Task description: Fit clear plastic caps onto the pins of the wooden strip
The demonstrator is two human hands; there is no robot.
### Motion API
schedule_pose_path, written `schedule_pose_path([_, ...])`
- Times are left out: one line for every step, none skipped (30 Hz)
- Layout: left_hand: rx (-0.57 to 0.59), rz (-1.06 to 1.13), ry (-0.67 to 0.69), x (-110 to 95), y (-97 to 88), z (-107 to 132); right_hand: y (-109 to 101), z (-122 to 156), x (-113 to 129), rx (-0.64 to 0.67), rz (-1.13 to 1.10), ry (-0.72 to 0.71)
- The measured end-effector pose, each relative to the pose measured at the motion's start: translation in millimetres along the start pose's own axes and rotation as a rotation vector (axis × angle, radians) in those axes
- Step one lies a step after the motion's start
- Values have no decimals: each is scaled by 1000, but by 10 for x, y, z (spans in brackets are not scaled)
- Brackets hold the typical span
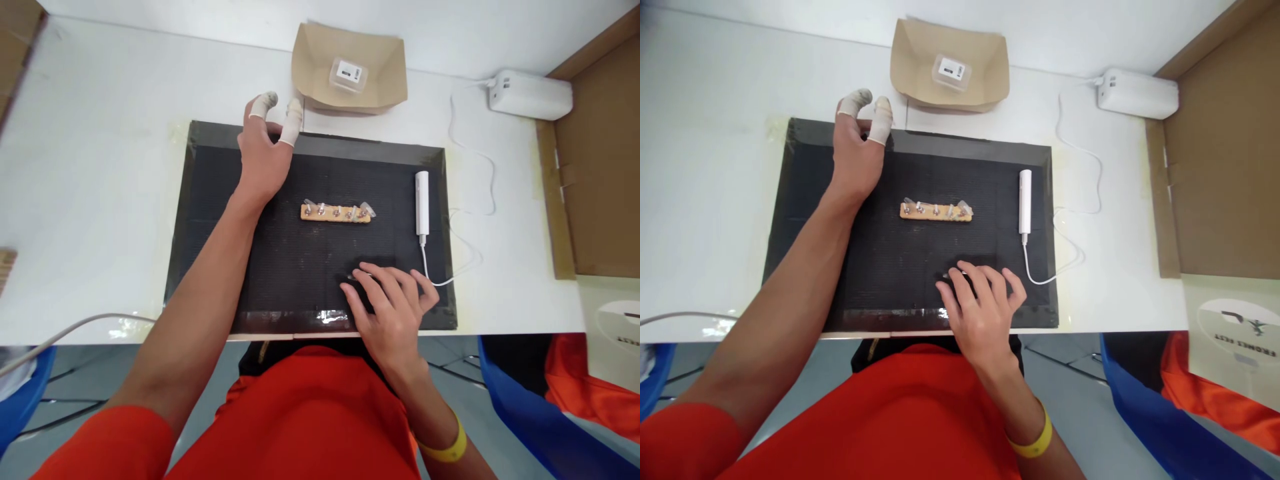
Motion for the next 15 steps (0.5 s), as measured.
schedule_pose_path([-1,-2,-7,7,1,-1,-8,10,4,2,-18,-10])
schedule_pose_path([-5,-3,-15,15,0,-2,-13,23,7,7,-34,-17])
schedule_pose_path([-8,-4,-18,18,0,-2,-15,40,9,15,-43,-22])
schedule_pose_path([-13,-3,-15,18,-3,-1,-15,63,12,23,-42,-26])
schedule_pose_path([-17,-1,-8,15,-4,-1,-12,91,16,30,-33,-32])
schedule_pose_path([-17,1,-2,14,-3,-2,-8,122,21,34,-21,-41])
schedule_pose_path([-11,5,3,15,1,-4,-2,156,29,33,-10,-56])
schedule_pose_path([-4,10,5,20,6,-8,3,190,37,27,-2,-73])
schedule_pose_path([4,15,6,26,11,-12,8,222,43,17,5,-87])
schedule_pose_path([9,18,7,33,14,-16,13,250,45,5,10,-94])
schedule_pose_path([13,18,8,40,16,-20,16,273,44,-12,12,-95])
schedule_pose_path([13,17,10,47,14,-24,19,292,40,-30,12,-89])
schedule_pose_path([11,14,12,55,12,-29,20,306,33,-48,4,-75])
schedule_pose_path([12,12,15,62,12,-35,23,316,24,-63,-15,-57])
schedule_pose_path([14,14,19,72,13,-41,28,324,14,-73,-48,-39])
Point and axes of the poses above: each hand's wrist, its own z-axis away from the middle knuckle, its own y-axis out of the palm, x = y × z, the point moved 8 cm from there along -z, towards the middle knuckle, and after that the axes turned 15 degrees about x, right-handed, at the moved point
